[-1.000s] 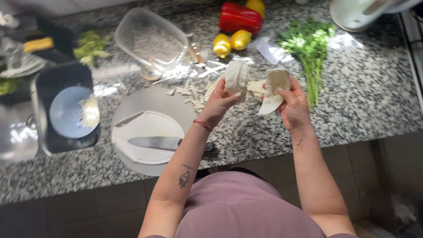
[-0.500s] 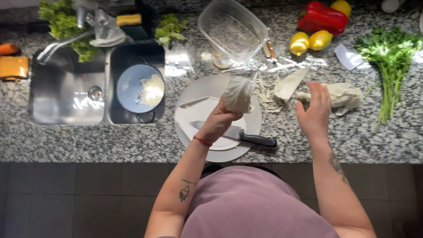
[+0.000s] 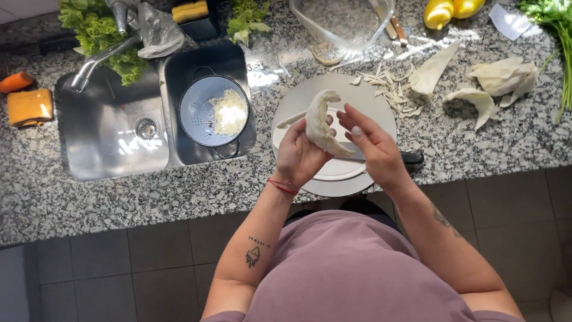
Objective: The person chops cabbage leaves into thin strips using a knife on a white cutting board. They periodically gather the chopped cabbage and transfer it into a metal colander placed in the sink. The person repeats this process with multiple cabbage leaves.
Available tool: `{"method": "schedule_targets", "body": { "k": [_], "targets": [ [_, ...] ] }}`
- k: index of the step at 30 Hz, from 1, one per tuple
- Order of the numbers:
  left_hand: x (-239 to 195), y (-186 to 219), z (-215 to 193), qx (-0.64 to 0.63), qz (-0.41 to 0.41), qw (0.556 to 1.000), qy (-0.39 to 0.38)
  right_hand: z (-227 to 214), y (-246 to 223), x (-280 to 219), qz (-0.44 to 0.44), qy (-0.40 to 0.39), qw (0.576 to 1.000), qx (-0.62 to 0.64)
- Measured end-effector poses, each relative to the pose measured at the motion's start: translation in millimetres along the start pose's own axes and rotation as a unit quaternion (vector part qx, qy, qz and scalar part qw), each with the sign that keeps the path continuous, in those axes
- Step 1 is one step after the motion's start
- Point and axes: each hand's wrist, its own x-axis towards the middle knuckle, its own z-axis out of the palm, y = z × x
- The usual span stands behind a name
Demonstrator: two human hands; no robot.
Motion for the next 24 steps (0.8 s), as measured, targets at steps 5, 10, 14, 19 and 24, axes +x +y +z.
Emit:
{"method": "schedule_targets", "body": {
  "k": [5, 10, 14, 19, 24],
  "targets": [
    [-14.1, 5.6, 7.8, 0.008, -0.012, 1.0, -0.026, -5.8, -2.0, -7.7, 0.049, 0.069, 0.996, -0.032],
    [-23.7, 6.1, 24.2, 0.01, -0.007, 0.999, -0.049, -51.9, 62.5, -11.5, 0.006, 0.097, 0.928, -0.359],
    [-23.0, 6.4, 15.5, -0.01, -0.011, 0.996, -0.087, -75.4, 121.0, -30.1, -0.101, 0.001, 0.823, -0.559],
    [-21.1, 5.3, 13.6, -0.093, -0.053, 0.974, -0.199, -90.0, 152.4, -44.7, -0.013, -0.051, 0.76, -0.648],
    [-15.7, -1.1, 2.6, -0.102, -0.059, 0.965, -0.233, -107.6, 166.4, -41.4, -0.041, -0.069, 0.747, -0.66]
  ]
}}
